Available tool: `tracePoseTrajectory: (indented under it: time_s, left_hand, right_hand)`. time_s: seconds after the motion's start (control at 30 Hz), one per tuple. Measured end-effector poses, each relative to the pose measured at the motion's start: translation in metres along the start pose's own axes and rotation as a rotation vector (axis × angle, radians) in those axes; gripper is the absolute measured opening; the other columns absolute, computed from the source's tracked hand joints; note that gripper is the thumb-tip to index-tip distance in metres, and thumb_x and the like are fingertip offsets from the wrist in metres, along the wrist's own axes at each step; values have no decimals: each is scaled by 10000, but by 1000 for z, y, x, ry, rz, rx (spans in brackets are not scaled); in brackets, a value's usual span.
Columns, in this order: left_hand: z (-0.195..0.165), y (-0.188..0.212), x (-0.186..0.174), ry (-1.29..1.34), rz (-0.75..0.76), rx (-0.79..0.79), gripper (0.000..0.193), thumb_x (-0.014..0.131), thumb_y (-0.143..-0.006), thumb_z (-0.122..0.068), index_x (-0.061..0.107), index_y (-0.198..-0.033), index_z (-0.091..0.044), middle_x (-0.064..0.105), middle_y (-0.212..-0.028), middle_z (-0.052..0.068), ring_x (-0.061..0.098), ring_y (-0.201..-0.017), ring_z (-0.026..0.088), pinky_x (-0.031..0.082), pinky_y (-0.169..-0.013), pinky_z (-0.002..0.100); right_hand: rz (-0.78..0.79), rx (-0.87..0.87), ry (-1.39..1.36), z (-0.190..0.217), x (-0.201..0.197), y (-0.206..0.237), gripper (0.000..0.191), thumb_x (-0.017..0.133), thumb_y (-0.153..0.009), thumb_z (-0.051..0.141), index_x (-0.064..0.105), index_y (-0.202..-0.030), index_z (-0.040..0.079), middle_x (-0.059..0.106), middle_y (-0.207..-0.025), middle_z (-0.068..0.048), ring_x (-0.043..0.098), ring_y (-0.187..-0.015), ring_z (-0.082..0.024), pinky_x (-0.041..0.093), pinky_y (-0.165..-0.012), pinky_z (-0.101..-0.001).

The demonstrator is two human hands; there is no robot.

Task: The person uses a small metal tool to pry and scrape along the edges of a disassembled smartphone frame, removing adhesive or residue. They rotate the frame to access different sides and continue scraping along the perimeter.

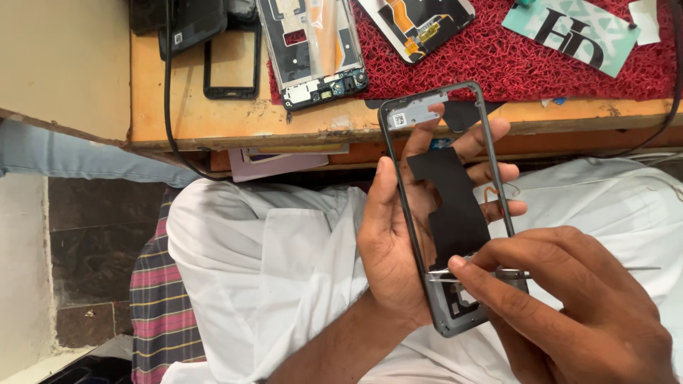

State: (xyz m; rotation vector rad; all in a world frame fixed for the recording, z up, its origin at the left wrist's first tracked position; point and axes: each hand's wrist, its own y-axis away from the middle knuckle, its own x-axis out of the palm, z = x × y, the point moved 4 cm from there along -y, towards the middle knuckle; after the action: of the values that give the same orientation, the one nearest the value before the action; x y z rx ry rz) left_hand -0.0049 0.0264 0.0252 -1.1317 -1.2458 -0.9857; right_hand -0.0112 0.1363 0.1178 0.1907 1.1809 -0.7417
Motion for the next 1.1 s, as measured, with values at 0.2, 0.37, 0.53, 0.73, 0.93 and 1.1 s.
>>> tracePoseTrajectory:
  time_s: [0.2,0.37,0.53,0.73,0.93,1.1]
  left_hand:
    - [-1,-1,2,-162,-68,-14,602,288,-1187,-574,302,-1552,-96,412,-1480,263,552,-1267,293,522,-1030,464]
    - [0,0,3,-216,-61,-5,609,297,-1184,-566,302,-1562,-89,420,-1473,266,554,-1260,286,526,-1023,453]
    - [1,2,-1,-82,-57,-16,583,276,-1239,-541,299,-1548,-48,434,-1474,273,558,-1222,281,539,-1041,447]
    - [0,3,-3,-78,-69,-20,580,261,-1246,-529,308,-1561,-45,442,-1475,254,558,-1185,257,543,-1035,427]
    - [-1,1,-7,-124,-44,-12,568,269,-1262,-518,316,-1549,-31,449,-1472,235,558,-1193,241,548,-1043,402]
    - [2,2,-11,12,-48,-25,563,250,-1266,-489,302,-1580,-25,456,-1462,251,566,-1195,268,560,-1046,417]
  right_hand:
    - [-89,-9,-36,2,1,5,385,795,-668,68,777,-1044,153,703,-965,-33,685,-947,-206,574,-814,-366]
    - [-94,-22,-72,1,1,1,383,809,-666,52,778,-1036,143,707,-960,-37,691,-937,-195,586,-806,-350]
    - [-88,-17,-78,0,4,2,348,814,-693,56,777,-1031,124,704,-953,-44,700,-929,-204,590,-796,-359]
    - [-11,-121,19,-11,11,9,374,769,-710,45,773,-1081,89,713,-983,-93,717,-900,-264,587,-783,-429]
    - [96,-201,-105,-24,15,11,369,754,-778,64,677,-1138,40,701,-1031,-117,734,-834,-239,598,-687,-366]
    - [258,-147,-238,-32,16,8,355,805,-833,124,701,-1169,79,705,-1113,-147,753,-813,-168,593,-618,-304]
